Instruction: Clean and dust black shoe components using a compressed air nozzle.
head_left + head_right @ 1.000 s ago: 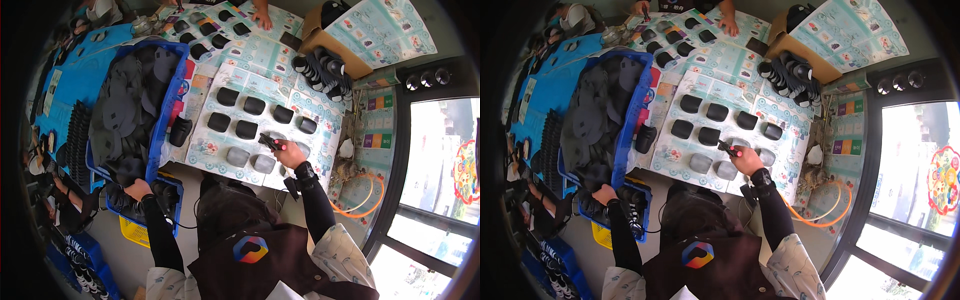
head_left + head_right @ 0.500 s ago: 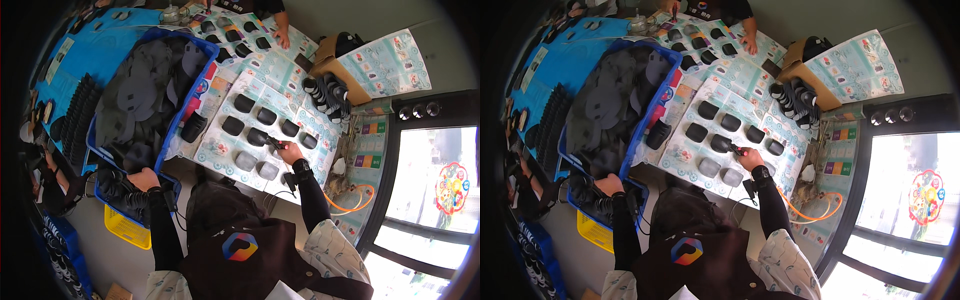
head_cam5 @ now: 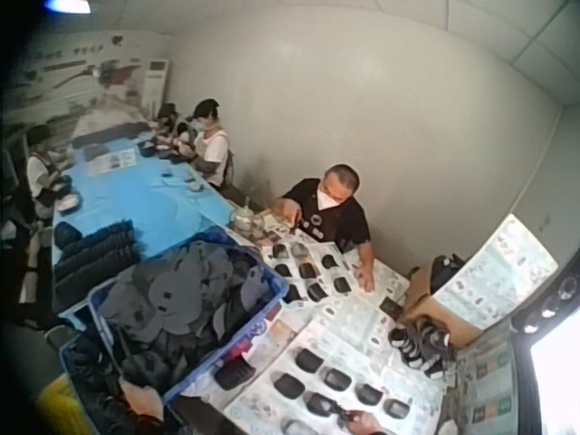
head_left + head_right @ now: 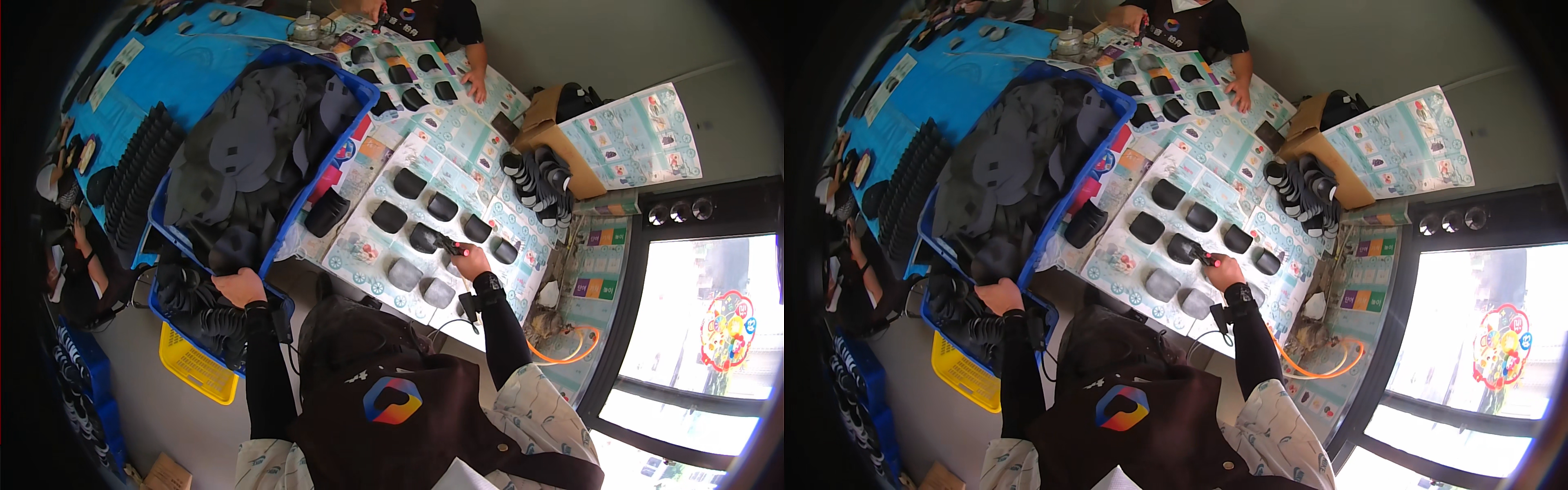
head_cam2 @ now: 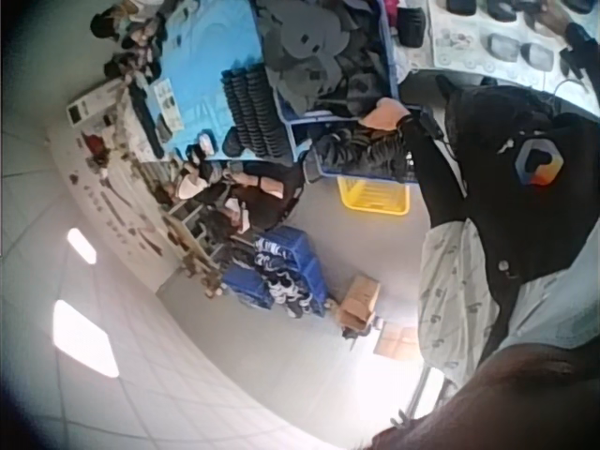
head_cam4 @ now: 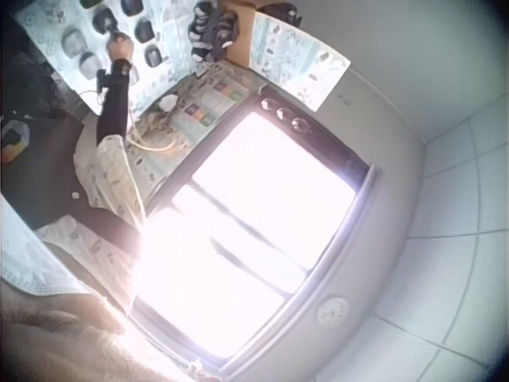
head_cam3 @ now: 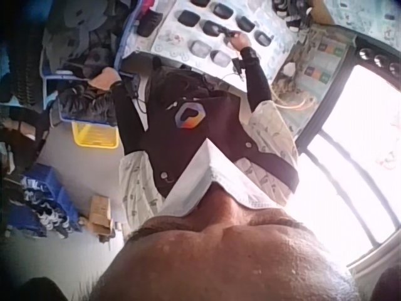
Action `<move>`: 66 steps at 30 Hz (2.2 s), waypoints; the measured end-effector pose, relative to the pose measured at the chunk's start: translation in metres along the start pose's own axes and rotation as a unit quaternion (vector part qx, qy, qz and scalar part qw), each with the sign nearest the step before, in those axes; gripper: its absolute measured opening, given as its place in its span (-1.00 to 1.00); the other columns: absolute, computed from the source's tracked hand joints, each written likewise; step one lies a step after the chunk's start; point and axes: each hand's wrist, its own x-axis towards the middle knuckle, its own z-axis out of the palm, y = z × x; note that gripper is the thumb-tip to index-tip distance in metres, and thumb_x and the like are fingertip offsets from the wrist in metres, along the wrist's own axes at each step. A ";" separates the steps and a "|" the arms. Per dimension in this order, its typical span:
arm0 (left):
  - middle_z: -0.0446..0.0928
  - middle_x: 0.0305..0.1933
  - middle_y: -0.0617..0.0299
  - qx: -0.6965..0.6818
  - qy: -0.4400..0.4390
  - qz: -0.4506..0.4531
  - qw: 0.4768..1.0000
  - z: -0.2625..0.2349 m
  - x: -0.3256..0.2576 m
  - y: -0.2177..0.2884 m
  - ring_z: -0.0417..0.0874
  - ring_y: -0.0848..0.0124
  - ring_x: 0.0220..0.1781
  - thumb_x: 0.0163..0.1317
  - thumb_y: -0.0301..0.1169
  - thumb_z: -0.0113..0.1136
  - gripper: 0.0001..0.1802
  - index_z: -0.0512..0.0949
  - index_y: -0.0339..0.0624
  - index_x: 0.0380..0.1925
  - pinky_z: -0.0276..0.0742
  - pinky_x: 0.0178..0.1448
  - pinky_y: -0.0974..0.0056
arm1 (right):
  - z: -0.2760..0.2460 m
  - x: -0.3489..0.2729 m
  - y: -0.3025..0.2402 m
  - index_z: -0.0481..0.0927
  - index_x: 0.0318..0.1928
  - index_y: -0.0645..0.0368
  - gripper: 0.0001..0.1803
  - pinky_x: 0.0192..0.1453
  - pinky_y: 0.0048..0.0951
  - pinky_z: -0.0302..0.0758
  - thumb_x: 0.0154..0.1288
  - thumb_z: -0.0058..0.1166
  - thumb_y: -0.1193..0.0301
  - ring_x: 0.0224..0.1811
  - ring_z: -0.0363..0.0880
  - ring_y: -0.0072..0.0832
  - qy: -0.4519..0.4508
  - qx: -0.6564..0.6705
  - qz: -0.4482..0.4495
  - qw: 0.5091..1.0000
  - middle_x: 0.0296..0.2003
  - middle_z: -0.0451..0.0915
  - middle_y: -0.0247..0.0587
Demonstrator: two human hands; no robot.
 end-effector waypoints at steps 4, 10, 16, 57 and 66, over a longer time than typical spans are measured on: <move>0.42 0.23 -0.36 0.003 0.013 0.007 1.000 0.002 -0.001 -0.002 0.51 -0.25 0.22 0.09 -0.42 0.08 -0.23 0.17 -0.55 0.32 0.43 0.33 -0.10 | 0.006 0.005 0.002 0.71 -0.08 0.16 -0.60 -0.05 -0.14 0.59 0.04 0.22 0.28 -0.17 0.67 0.08 -0.007 0.004 -0.020 1.000 -0.31 0.68 0.17; 0.42 0.20 -0.41 -0.030 0.006 0.002 1.000 -0.001 -0.003 0.004 0.47 -0.29 0.23 0.08 -0.42 0.06 -0.28 0.22 -0.58 0.26 0.39 0.35 -0.10 | 0.015 0.011 0.007 0.71 -0.10 0.16 -0.63 -0.07 -0.14 0.59 0.08 0.24 0.26 -0.18 0.66 0.08 0.004 0.004 -0.026 1.000 -0.32 0.67 0.16; 0.42 0.21 -0.41 -0.024 0.008 0.008 1.000 0.002 -0.001 -0.001 0.47 -0.28 0.23 0.08 -0.43 0.07 -0.27 0.21 -0.57 0.27 0.38 0.36 -0.09 | 0.017 0.009 -0.001 0.70 -0.17 0.14 -0.70 -0.02 0.01 0.55 0.12 0.08 0.31 -0.16 0.61 0.18 0.014 0.002 -0.020 1.000 -0.32 0.65 0.20; 0.46 0.17 -0.37 -0.029 0.028 0.023 0.999 0.006 -0.002 -0.006 0.53 -0.26 0.17 0.08 -0.42 0.06 -0.31 0.26 -0.58 0.23 0.43 0.31 -0.09 | 0.030 0.000 -0.014 0.65 -0.26 0.18 -0.78 -0.13 0.06 0.53 0.12 0.08 0.36 -0.23 0.59 0.21 0.000 -0.035 -0.064 0.997 -0.37 0.63 0.20; 0.48 0.19 -0.34 -0.022 0.031 0.001 0.999 0.008 0.002 -0.005 0.50 -0.19 0.23 0.06 -0.39 0.07 -0.30 0.30 -0.57 0.23 0.43 0.34 -0.04 | 0.039 0.005 -0.015 0.64 -0.26 0.21 -0.78 -0.17 0.02 0.52 0.11 0.09 0.37 -0.25 0.59 0.20 0.000 -0.035 -0.087 0.996 -0.39 0.61 0.21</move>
